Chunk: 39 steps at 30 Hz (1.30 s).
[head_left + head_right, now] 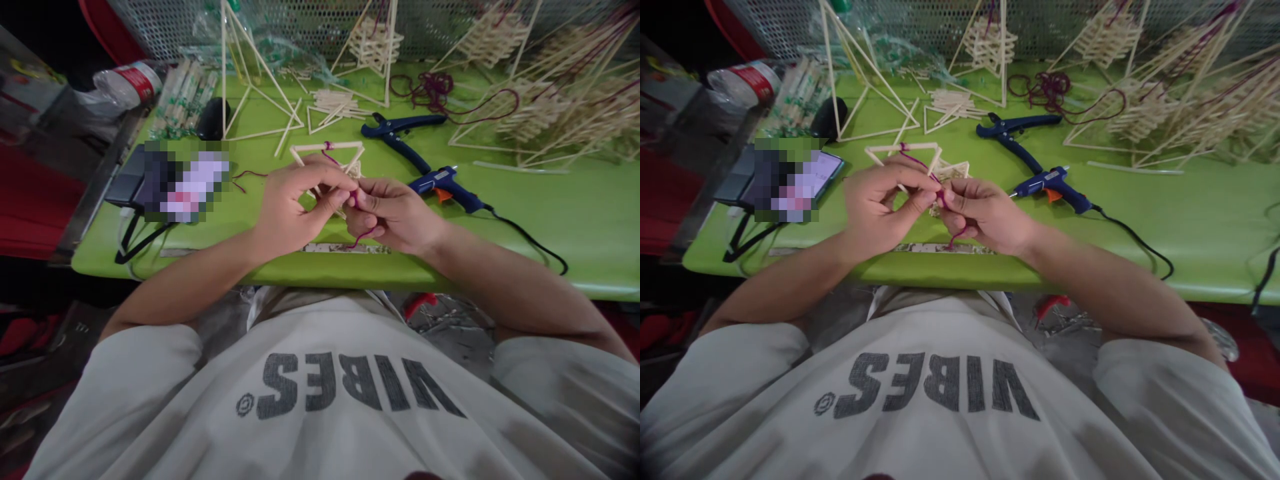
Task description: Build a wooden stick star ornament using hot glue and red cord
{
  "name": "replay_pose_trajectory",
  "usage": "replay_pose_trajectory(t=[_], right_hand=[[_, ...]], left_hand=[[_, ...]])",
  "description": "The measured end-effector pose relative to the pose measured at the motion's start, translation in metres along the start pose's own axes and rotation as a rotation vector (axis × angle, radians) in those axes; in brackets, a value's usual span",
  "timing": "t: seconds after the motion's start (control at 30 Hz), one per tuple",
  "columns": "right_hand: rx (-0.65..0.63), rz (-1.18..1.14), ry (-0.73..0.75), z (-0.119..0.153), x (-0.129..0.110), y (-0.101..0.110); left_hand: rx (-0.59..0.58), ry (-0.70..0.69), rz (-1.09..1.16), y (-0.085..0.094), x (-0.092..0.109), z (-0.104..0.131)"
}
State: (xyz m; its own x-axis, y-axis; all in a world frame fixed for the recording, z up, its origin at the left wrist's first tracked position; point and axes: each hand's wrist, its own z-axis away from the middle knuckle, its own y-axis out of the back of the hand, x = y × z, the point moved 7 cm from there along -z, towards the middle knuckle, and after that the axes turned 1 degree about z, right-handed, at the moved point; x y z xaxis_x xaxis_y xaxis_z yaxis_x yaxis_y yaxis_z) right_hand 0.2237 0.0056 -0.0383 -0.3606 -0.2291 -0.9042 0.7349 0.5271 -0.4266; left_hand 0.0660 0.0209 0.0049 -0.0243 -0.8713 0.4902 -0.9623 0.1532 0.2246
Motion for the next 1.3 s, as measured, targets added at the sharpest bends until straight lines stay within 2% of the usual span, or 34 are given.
replay_pose_trajectory(t=[0.13, 0.3, 0.4, 0.53, 0.77, 1.0, 1.17, 1.3], right_hand=[[0.049, -0.01, 0.024, 0.0, -0.001, 0.002], [0.201, 0.055, 0.159, 0.003, -0.009, 0.008], [0.264, 0.091, 0.228, 0.005, -0.011, 0.012], [0.264, 0.142, 0.287, 0.006, -0.01, 0.016], [0.228, 0.275, 0.395, 0.007, -0.008, 0.013], [0.382, 0.495, 0.6, 0.019, -0.016, 0.007], [0.47, 0.665, 0.661, 0.025, -0.017, 0.009], [0.489, 0.683, 0.7, 0.027, -0.02, 0.008]], left_hand=[[0.021, -0.005, -0.024, 0.0, -0.005, 0.002], [0.048, 0.043, -0.113, 0.001, -0.012, 0.003], [0.05, 0.037, -0.063, 0.0, -0.011, 0.003], [0.056, 0.048, 0.023, 0.0, -0.011, 0.002], [0.083, 0.047, 0.036, -0.002, -0.011, 0.003], [0.085, 0.067, -0.005, -0.001, -0.014, 0.006], [0.116, 0.049, -0.012, 0.0, -0.012, 0.006], [0.106, 0.045, -0.045, -0.001, -0.008, 0.006]])
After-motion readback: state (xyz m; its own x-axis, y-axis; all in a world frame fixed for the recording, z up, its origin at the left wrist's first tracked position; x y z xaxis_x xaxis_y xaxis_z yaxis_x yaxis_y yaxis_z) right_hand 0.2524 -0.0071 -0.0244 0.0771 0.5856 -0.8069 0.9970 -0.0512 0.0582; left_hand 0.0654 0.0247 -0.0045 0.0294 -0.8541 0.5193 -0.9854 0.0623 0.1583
